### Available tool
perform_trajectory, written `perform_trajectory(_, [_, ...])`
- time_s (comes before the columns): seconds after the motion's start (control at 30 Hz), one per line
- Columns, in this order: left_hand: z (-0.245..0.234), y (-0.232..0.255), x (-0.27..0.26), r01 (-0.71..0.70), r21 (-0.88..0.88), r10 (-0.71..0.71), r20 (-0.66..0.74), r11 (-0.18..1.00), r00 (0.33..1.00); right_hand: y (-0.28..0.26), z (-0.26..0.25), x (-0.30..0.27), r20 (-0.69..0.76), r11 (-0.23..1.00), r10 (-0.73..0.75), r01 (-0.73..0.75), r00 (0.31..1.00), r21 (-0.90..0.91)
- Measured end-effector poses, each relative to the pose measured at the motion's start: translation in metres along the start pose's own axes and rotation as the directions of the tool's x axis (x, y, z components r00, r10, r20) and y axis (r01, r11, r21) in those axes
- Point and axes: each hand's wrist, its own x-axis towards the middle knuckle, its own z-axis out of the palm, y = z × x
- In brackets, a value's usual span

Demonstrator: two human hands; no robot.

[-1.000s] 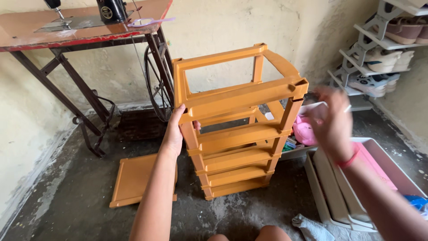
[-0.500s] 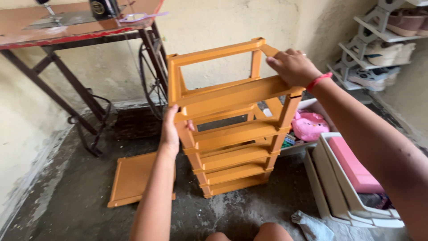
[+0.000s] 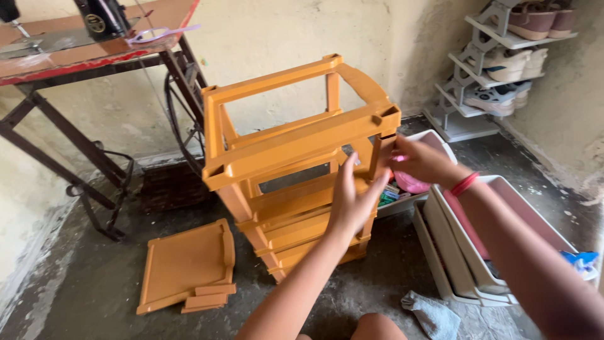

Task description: The person assembles a multi-tier orange plastic rack by inserting vertical supports and wiping each component with a cloth. The person then wipes a flat tray and places it on the floor. The rack is positioned upright next to a sewing machine.

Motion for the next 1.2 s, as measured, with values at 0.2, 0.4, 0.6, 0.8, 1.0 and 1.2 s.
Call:
perform_trajectory(0.2, [0.048,-0.004,0.087,-0.115,-0.440,0.105,-0.046,0.891,0.993,0.013,0.044,-0.002,-0.278,0.997,0.073,-0.079,0.958,-0.012])
perform_trajectory(0.4, [0.056,-0.004,0.081,-0.090,-0.104,0.068,-0.195,0.991,0.978,0.016,0.048,-0.010,-0.324,0.990,-0.031,-0.017,0.945,-0.143])
perform_trajectory(0.6, [0.056,-0.007,0.072,-0.451,0.023,0.438,-0.286,0.892,0.852,0.006,0.019,-0.011,-0.176,0.815,0.320,-0.366,0.931,-0.449])
perform_trajectory(0.8, [0.047,-0.027,0.082,-0.186,0.045,0.189,-0.107,0.982,0.976,-0.068,-0.076,0.009,-0.632,0.968,-0.150,-0.018,0.760,-0.251])
perform_trajectory(1.0, [0.054,-0.027,0.076,-0.230,0.035,0.233,-0.190,0.972,0.954,-0.112,-0.033,0.098,-0.306,0.793,-0.284,0.044,0.909,-0.607])
perform_trajectory(1.2, [0.052,-0.028,0.077,-0.221,-0.003,0.218,-0.147,0.975,0.965,-0.061,-0.014,0.102,-0.239,0.864,-0.024,-0.100,0.971,-0.494])
